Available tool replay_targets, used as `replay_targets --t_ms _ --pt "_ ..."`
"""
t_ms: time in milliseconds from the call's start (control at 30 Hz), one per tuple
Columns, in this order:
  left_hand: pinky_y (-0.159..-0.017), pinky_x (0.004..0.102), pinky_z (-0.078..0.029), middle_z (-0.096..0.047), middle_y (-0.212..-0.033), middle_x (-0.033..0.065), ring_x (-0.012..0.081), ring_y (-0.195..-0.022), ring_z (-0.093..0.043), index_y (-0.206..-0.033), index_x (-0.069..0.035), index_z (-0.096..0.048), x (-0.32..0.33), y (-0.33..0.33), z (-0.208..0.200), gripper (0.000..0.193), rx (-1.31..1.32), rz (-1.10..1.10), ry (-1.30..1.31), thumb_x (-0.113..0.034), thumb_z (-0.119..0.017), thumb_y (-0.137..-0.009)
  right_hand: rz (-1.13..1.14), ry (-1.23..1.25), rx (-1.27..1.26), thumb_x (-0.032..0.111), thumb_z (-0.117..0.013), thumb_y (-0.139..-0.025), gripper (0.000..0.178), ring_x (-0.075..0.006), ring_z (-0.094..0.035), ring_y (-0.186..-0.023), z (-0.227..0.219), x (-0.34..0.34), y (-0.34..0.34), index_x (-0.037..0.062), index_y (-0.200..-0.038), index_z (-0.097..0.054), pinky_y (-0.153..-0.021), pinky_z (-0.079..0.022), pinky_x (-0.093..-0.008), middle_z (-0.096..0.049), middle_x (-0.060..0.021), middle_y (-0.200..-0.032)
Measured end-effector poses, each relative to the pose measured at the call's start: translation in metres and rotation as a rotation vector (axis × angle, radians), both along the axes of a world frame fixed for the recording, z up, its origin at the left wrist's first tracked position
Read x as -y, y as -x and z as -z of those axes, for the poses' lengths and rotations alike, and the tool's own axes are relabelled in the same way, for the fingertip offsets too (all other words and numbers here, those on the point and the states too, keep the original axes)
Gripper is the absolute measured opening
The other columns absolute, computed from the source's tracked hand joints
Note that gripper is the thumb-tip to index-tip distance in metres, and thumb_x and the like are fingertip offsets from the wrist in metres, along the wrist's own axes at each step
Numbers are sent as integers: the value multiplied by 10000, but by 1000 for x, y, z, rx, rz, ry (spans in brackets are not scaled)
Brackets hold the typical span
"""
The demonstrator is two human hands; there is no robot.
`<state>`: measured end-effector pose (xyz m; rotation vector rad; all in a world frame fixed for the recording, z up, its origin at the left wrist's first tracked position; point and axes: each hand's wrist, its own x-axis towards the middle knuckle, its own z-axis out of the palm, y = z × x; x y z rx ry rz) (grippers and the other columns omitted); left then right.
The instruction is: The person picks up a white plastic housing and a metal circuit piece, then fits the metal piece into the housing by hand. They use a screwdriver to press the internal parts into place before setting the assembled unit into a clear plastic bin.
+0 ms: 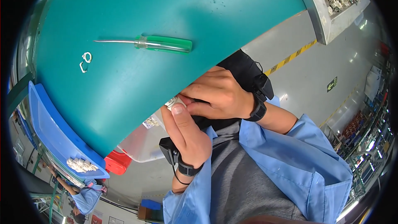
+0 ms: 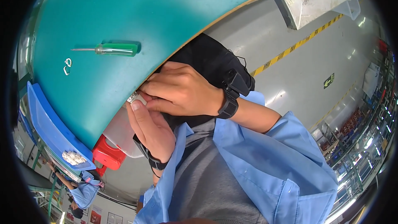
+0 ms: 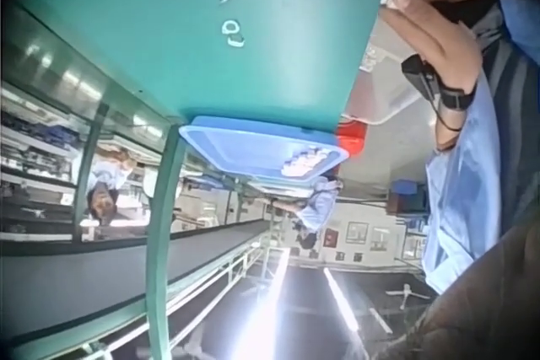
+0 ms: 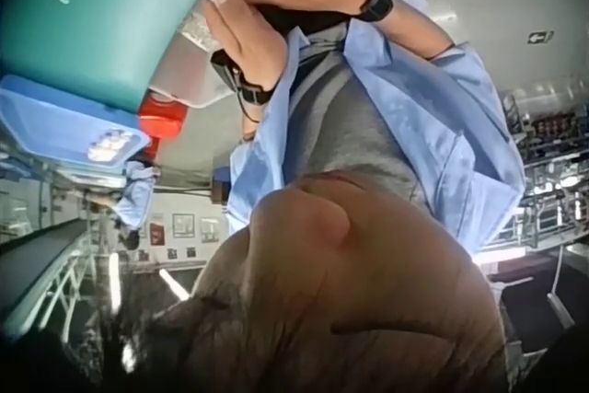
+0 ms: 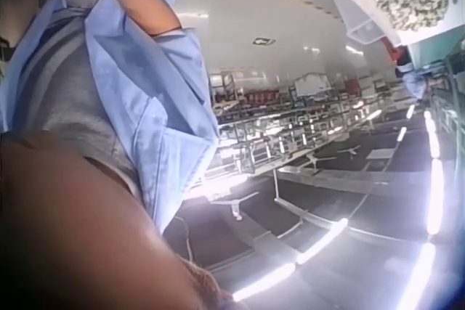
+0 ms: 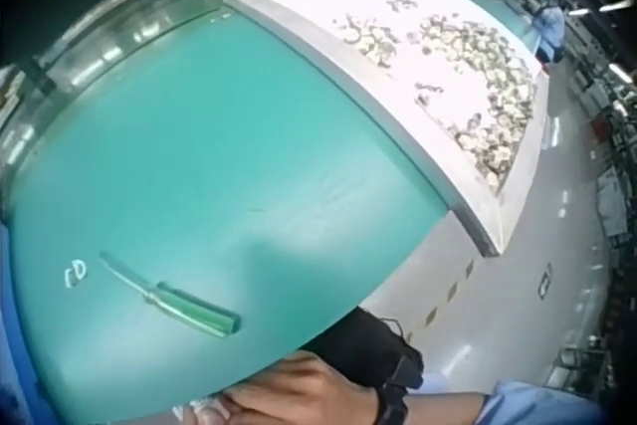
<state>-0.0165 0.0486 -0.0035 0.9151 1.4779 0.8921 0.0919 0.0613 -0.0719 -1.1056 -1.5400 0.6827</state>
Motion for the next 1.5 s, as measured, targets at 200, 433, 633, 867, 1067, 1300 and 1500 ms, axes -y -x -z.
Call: replay_targets --t_ms 200,433,633,867,1067,1300,1500 --pt "-807 282 -410 -540 -1002 74 147 -901 -487 -1229 54 -520 -4 27 13 378 150 155 -80 -264 -379 -1081 36 -49 30 207 -827 -748 394 -247 -662 -748 5 1 1 -10 -1053 -708 -733 -508 -368 -684 -58 -818" --pt "-883 296 -468 -663 -1036 143 187 -945 -622 -1193 61 -573 -6 48 -39 270 47 347 -271 -137 -496 -1027 -20 -154 188 217 -821 -789 379 -234 -672 -764 -53 8 -31 16 -1089 -705 -722 -478 -343 -714 -80 -894" --pt "-919 317 -490 -729 -1028 199 227 -996 -685 -1208 39 -544 -109 57 -86 253 -272 464 -710 -113 -550 -1006 150 -312 480 203 -743 -878 361 -254 -701 -873 -108 -10 -150 4 -1173 -680 -752 -485 -382 -732 -145 -1063" --pt "-869 287 -478 -723 -1064 100 160 -981 -654 -1151 4 -588 -366 -6 -60 273 -508 529 -995 -204 -632 -979 667 -73 896 206 -667 -917 343 -318 -590 -1118 -114 -66 -248 64 -1228 -666 -948 -448 -414 -623 -115 -1252" --pt "-999 399 -448 -681 -1206 139 270 -1134 -639 -1284 -33 -614 -474 -44 -13 534 -992 374 -808 -361 -727 -877 505 56 906 208 -677 -900 309 -299 -573 -1081 -122 -75 -255 71 -1177 -679 -981 -416 -405 -618 -103 -1146" --pt "-1050 421 -427 -674 -1246 135 285 -1200 -620 -1338 -34 -580 -426 8 -53 617 -912 400 -1023 -408 -737 -873 408 108 796 159 -673 -878 214 -297 -586 -1005 -118 -77 -260 36 -1052 -655 -957 -417 -390 -625 -104 -997" --pt "-957 323 -490 -714 -1104 98 195 -1055 -665 -1249 12 -621 -310 159 -143 389 -906 398 -876 -252 -668 -967 524 3 568 110 -655 -911 190 -197 -626 -985 -91 -76 -286 13 -1074 -658 -899 -472 -325 -688 -72 -1029"
